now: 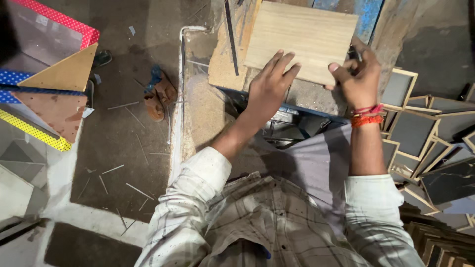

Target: The person repeatedly picks up small wooden frames and rubs their edges against a stationary sanding surface. They handle the frames one at a time, turning them over to sand multiple sides, then place them into a growing pile on the floor.

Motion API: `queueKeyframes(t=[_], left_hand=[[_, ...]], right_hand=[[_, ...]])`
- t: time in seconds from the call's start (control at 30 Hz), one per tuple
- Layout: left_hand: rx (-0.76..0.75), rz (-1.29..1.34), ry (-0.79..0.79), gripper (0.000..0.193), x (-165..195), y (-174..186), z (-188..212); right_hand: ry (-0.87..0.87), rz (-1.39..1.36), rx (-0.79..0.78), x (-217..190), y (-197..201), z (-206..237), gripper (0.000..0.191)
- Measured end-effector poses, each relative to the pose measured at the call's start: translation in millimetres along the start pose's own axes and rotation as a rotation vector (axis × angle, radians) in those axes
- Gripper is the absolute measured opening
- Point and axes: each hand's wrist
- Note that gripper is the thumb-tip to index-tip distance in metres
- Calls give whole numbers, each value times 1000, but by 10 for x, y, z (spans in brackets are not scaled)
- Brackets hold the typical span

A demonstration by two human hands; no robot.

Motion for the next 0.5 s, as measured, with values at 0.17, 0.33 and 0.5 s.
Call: queueKeyframes(t=[0.17, 0.33, 0.5], left_hand=[[-20, -53, -9, 45, -124, -275, -139], [-103, -162, 2, 50, -189, -497, -354], [-68, -190, -28, 44, -165, -606, -618]], right_hand=[[34, 18, 36, 30, -36, -235, 66], [100, -29, 1, -2, -59, -517, 66], [119, -37, 62, -78, -123, -757, 55]])
Point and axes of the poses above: each hand's wrist, its own z-axis away from the middle knuckle, its own y-axis out of the back of the hand, x = y × z, and after that the axes turned 15 degrees about x, right-handed
